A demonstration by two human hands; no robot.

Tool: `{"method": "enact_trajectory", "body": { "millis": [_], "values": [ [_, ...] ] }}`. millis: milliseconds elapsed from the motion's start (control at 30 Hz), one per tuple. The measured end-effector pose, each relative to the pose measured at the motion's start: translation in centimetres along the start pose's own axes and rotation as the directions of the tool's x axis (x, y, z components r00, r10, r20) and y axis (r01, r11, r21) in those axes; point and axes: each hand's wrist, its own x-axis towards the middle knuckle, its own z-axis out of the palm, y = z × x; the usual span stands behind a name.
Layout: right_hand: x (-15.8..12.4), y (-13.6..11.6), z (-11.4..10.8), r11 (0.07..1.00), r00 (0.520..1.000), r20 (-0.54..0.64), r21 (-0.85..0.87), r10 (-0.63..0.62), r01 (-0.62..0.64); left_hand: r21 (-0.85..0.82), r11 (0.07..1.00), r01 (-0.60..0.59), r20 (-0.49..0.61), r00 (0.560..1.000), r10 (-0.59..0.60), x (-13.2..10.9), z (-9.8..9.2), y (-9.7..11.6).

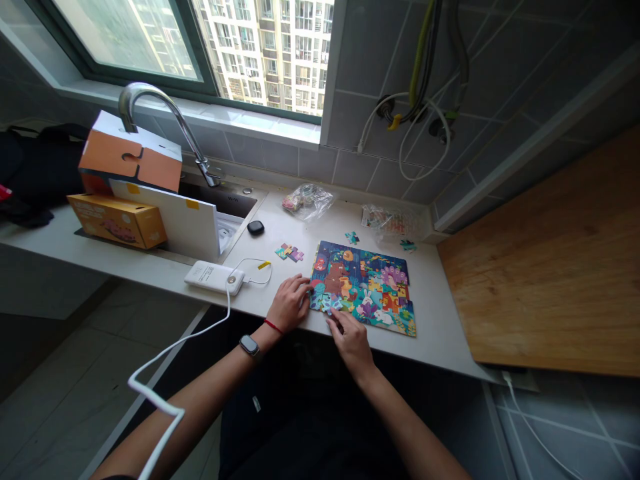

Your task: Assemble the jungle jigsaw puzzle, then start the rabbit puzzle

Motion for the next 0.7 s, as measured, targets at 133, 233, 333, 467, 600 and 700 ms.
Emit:
{"method": "enact_trajectory", "body": {
  "millis": [133, 233, 333, 467, 600, 700],
  "values": [
    [-0.3, -1.2, 0.8, 0.977, 0.982, 0.059, 0.102, 0.182, -0.187, 0.001, 1.000, -0.001, -0.008, 1.000, 0.001, 0.0, 0.0, 0.0],
    [-0.7, -2.0, 1.5, 0.867, 0.910, 0.197, 0.285, 0.364, -0.409, -0.002, 1.000, 0.003, -0.007, 1.000, -0.003, 0.0, 0.1, 0.1],
    [-1.1, -2.3, 2.3, 0.734, 0.853, 0.294, 0.434, 0.432, -0.521, -0.002, 1.000, 0.009, -0.005, 1.000, -0.009, 0.0, 0.1, 0.1],
    [-2.2, -2.6, 3.2, 0.698, 0.858, 0.245, 0.502, 0.451, -0.510, 0.001, 1.000, 0.007, -0.004, 1.000, -0.007, 0.0, 0.0, 0.1],
    [-3.5, -2.9, 3.2, 0.768, 0.897, 0.188, 0.465, 0.400, -0.440, 0.006, 1.000, -0.001, -0.001, 1.000, 0.001, 0.0, 0.0, 0.1],
    [-3.5, -3.1, 2.9, 0.821, 0.925, 0.161, 0.426, 0.345, -0.381, 0.002, 1.000, 0.007, 0.003, 1.000, -0.007, -0.1, 0.1, 0.0]
  ]
}}
